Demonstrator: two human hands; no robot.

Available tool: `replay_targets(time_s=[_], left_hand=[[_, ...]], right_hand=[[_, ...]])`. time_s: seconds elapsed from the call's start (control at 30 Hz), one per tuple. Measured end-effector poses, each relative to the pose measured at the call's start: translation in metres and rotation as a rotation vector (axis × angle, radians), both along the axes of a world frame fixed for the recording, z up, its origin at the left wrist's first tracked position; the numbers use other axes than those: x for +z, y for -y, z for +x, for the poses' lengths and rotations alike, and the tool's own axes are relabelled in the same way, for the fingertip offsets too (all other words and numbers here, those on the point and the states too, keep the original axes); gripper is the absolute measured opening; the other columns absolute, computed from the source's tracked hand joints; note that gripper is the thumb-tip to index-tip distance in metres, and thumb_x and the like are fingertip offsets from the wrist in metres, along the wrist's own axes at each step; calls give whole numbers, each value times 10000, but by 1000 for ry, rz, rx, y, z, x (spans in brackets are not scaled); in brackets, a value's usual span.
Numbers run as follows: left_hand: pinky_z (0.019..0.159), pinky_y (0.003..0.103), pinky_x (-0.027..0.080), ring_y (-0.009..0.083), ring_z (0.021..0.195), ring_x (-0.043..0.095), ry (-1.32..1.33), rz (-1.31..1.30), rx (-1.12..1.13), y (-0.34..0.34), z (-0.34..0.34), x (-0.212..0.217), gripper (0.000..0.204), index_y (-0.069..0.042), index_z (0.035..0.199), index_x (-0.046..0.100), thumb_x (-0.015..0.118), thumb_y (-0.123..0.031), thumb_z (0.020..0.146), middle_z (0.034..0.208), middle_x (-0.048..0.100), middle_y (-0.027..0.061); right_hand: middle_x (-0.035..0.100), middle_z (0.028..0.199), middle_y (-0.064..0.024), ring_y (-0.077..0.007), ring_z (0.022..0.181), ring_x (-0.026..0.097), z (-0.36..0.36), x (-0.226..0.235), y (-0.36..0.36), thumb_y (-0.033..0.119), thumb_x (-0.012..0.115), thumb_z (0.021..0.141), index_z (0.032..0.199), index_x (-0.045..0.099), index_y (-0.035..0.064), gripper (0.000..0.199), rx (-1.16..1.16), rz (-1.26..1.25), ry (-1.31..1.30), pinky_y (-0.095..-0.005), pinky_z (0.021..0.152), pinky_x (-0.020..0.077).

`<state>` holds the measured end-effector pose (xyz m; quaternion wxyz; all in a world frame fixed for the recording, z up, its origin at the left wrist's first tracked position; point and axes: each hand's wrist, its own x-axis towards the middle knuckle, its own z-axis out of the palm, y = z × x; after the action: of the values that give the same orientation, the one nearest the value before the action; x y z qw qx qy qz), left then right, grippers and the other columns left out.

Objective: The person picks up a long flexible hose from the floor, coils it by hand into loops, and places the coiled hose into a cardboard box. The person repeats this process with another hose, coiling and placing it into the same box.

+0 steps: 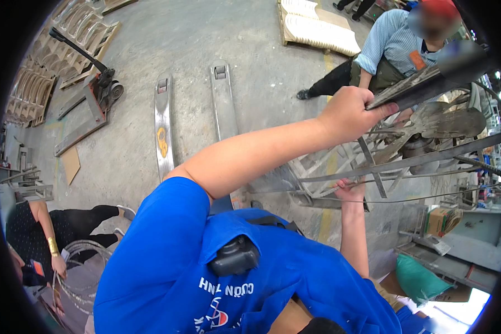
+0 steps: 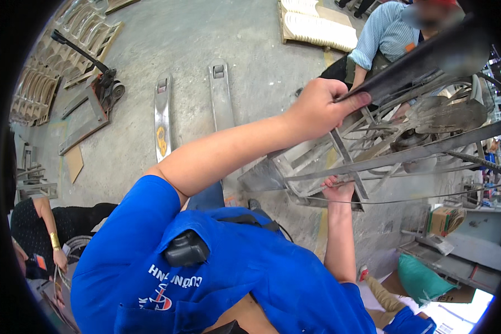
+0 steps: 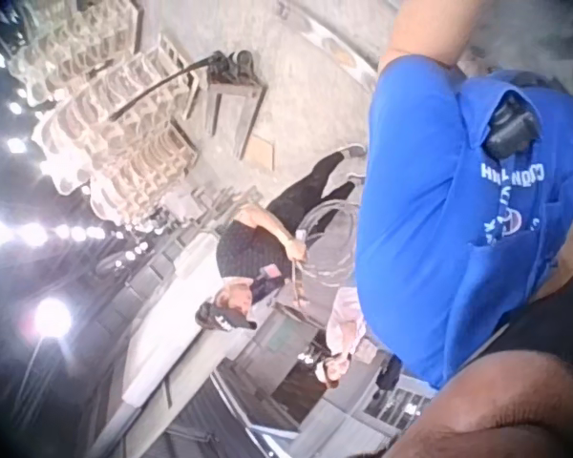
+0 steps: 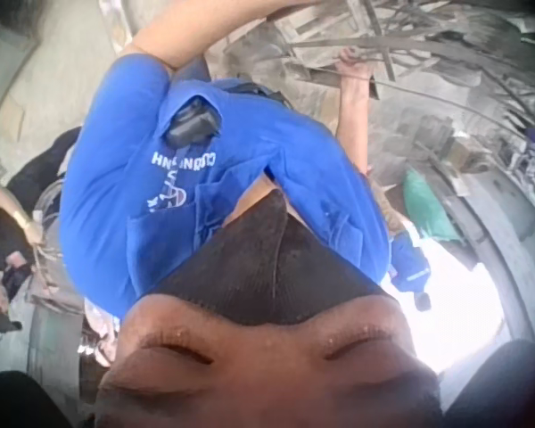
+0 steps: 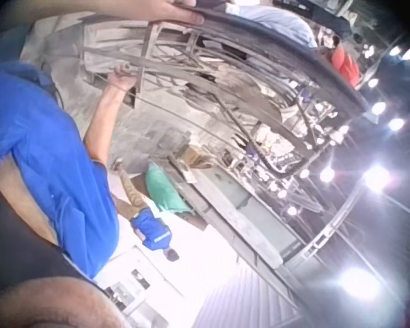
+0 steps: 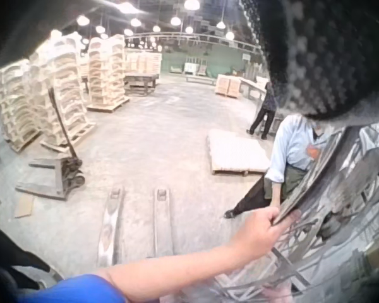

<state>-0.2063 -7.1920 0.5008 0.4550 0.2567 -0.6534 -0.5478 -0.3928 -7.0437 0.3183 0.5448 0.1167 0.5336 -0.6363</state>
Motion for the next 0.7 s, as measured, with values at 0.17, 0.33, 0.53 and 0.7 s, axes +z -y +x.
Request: replay_targets(time_s=[0.17, 0.33, 0.53, 0.7], left_hand=[[440, 366, 343, 229, 416, 361, -97, -128, 184, 90, 31, 8, 594, 35, 531, 520, 654, -497, 758, 452, 422, 171], [453, 362, 347, 246, 428, 368, -42, -39, 122, 172, 56, 12, 555, 35, 541, 528, 662, -455, 764, 465, 438, 178], [458, 346, 347, 152, 461, 393, 43, -111, 119, 255, 66, 10, 532, 26, 589, 565, 629, -460, 796, 494, 478, 163], [462, 361, 358, 211, 448, 446, 83, -163, 24, 321, 71, 5, 553, 18, 595, 575, 623, -501, 781, 496, 487, 157]], right_hand=[[388, 541, -23, -191, 470, 361, 36, 27, 80, 743, 275, 792, 766, 503, 107, 676, 77, -5, -113, -380, 528, 348], [403, 546, -21, -194, 486, 383, 59, 30, 158, 788, 283, 751, 728, 512, 108, 718, 164, -102, -58, -384, 549, 369], [412, 524, -18, -186, 466, 380, 77, -7, 247, 812, 268, 728, 652, 475, 118, 728, 89, -61, 6, -396, 578, 384], [392, 492, -19, -193, 445, 367, 96, -19, 315, 846, 247, 692, 602, 446, 105, 773, 35, -68, -24, -385, 587, 386]])
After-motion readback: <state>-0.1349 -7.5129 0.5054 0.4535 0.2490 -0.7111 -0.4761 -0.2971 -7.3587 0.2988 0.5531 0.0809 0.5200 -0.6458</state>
